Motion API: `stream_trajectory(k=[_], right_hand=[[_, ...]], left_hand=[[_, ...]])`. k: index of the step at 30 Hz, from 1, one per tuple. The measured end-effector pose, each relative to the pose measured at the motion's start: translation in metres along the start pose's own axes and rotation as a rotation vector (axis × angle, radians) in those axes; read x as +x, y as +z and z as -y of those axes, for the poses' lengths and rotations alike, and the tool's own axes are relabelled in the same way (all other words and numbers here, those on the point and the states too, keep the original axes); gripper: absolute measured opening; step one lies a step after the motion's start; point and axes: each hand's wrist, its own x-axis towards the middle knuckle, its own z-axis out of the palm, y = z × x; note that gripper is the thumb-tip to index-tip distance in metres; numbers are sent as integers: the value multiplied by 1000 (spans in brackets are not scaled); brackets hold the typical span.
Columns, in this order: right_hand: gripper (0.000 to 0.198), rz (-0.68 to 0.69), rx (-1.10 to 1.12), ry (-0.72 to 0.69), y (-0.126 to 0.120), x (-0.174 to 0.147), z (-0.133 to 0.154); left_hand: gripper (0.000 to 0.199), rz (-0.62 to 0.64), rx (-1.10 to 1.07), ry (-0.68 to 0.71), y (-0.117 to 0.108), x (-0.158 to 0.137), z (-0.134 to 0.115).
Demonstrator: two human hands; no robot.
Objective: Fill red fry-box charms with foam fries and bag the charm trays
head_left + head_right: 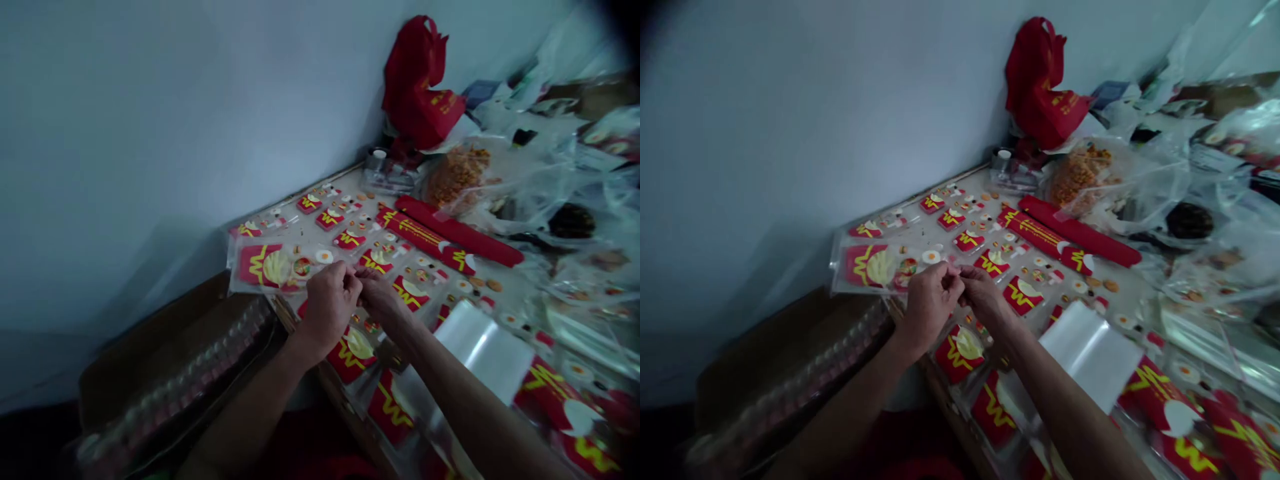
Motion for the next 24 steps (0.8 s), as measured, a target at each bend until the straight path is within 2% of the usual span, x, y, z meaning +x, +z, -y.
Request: stream_trajectory(k=[2,4,6,7,8,10,13,16,18,20,22,24], right_hand=[[31,123,-51,-2,6,29,16],[33,220,-189,7,13,65,34],[32,255,-360,28,20,105,51],[30,250,-420,38,22,124,57],[30,235,-470,48,24,141,63],[29,184,-565,59,28,166,70],[25,55,-732,20,24,178,82],[9,-119,-879,-161,2,160,108],[10,-203,-972,-297,-25,133,132],[17,-271,-1066,-398,-53,97,156],[17,-330,-1127,-452,-77,56,172],[18,-363,-1136,-482,-91,18,177]], left_hand=[[11,-17,-94,-12,-16,9,13],[42,-42,-64,14,-38,24,39],[75,-77,120,100,-61,44,75],[83,-65,238,176,-71,56,96],[86,-33,332,237,-79,67,116],[74,57,451,273,-88,89,152],[53,200,572,243,-86,110,176],[46,254,656,193,-72,111,156],[43,220,675,189,-53,101,120],[38,141,625,266,-19,83,71],[28,259,502,372,30,58,17],[32,526,409,431,87,34,-31]])
